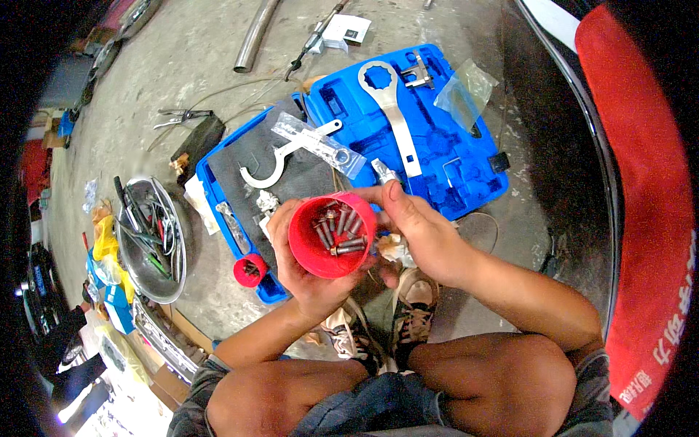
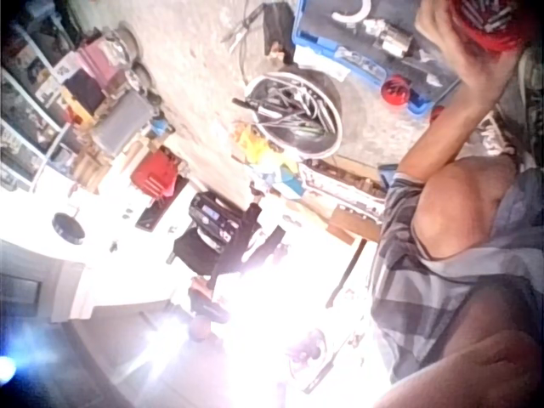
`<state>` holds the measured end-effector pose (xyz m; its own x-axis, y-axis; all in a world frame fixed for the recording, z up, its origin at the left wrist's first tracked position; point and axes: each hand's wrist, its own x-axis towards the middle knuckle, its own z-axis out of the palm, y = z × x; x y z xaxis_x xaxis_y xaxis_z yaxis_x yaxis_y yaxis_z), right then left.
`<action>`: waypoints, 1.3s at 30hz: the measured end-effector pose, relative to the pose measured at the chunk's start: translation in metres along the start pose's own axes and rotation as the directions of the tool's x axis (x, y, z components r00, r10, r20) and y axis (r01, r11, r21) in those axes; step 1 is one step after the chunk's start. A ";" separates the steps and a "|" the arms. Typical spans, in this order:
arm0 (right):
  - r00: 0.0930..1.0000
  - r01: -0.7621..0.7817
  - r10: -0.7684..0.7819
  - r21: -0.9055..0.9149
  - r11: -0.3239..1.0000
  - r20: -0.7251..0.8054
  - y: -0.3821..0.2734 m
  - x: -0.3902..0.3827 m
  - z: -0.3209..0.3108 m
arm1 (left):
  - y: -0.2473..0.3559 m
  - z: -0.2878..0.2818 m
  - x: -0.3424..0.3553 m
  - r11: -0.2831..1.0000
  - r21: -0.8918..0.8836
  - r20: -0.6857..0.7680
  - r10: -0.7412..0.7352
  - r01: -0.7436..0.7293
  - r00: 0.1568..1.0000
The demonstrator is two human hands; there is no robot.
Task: The person works on a car engine, using a long wrench to loosen parts, cleaning components with paper towels, and applying sealant from a tube to a gasket before placing a metal cover onto the engine block.
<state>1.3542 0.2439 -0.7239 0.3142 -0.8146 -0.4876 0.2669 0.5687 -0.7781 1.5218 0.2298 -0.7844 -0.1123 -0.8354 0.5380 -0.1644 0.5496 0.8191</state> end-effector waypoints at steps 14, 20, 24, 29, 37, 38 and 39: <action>0.840 0.493 -0.541 -0.356 0.794 -0.041 0.002 0.022 -0.003 | 0.013 0.010 0.034 -0.138 -0.791 0.517 -0.670 0.596 0.532; 0.603 0.562 -0.715 -0.825 0.064 0.355 -0.024 0.019 0.023 | 0.010 -0.010 0.043 -0.475 -0.692 0.702 -0.619 0.544 0.352; 0.483 0.603 -0.863 -0.771 0.204 0.149 -0.024 0.021 0.000 | -0.002 -0.010 0.035 -0.533 -0.695 0.701 -0.650 0.482 0.292; 0.869 0.021 -0.106 -0.178 0.984 -0.484 0.012 0.049 -0.090 | -0.019 -0.032 0.025 -0.528 -0.705 0.702 -0.615 0.475 0.359; 0.899 -0.431 0.425 -0.368 0.824 -0.101 0.074 0.103 -0.051 | -0.063 -0.084 0.008 -0.495 -0.745 0.644 -0.710 0.448 0.286; 0.887 -0.451 0.449 -0.407 0.794 -0.106 0.073 0.109 -0.040 | -0.063 -0.089 0.005 -0.480 -0.756 0.622 -0.738 0.444 0.262; 0.893 -0.436 0.438 -0.441 0.784 -0.104 0.074 0.116 -0.034 | -0.063 -0.093 0.001 -0.466 -0.769 0.599 -0.765 0.439 0.237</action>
<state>1.3794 0.1875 -0.8519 0.3032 -0.4902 -0.8172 -0.3295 0.7507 -0.5725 1.6231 0.1942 -0.8166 -0.4879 -0.6165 -0.6180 0.7805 -0.6251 0.0074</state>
